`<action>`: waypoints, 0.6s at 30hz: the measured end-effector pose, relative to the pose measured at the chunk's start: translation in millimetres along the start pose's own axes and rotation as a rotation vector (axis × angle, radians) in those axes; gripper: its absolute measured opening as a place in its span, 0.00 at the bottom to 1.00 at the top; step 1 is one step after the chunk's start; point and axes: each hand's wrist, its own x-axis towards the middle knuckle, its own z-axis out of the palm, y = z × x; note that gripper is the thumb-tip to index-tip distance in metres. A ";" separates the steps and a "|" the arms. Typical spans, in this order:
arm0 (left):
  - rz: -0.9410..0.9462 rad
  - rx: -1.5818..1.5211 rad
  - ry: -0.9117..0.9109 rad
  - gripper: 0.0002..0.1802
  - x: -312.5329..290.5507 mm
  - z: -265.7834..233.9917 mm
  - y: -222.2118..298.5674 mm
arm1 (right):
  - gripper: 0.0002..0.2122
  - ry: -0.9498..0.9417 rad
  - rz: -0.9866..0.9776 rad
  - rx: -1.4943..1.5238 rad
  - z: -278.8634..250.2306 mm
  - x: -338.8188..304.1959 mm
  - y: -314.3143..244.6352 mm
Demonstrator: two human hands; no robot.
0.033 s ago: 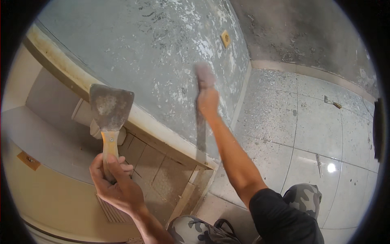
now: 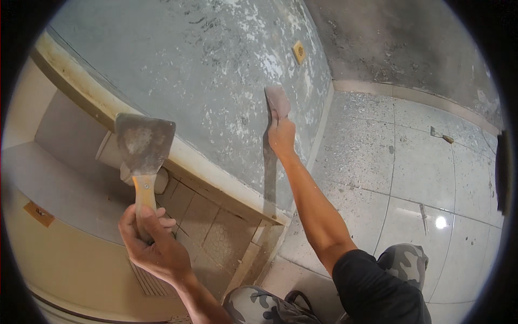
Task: Scrape paint and plaster from a wall using a putty knife and sandpaper.
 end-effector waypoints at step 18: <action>0.078 -0.026 0.055 0.16 -1.0 10.3 -14.0 | 0.18 -0.087 -0.262 -0.677 8.8 -58.7 18.7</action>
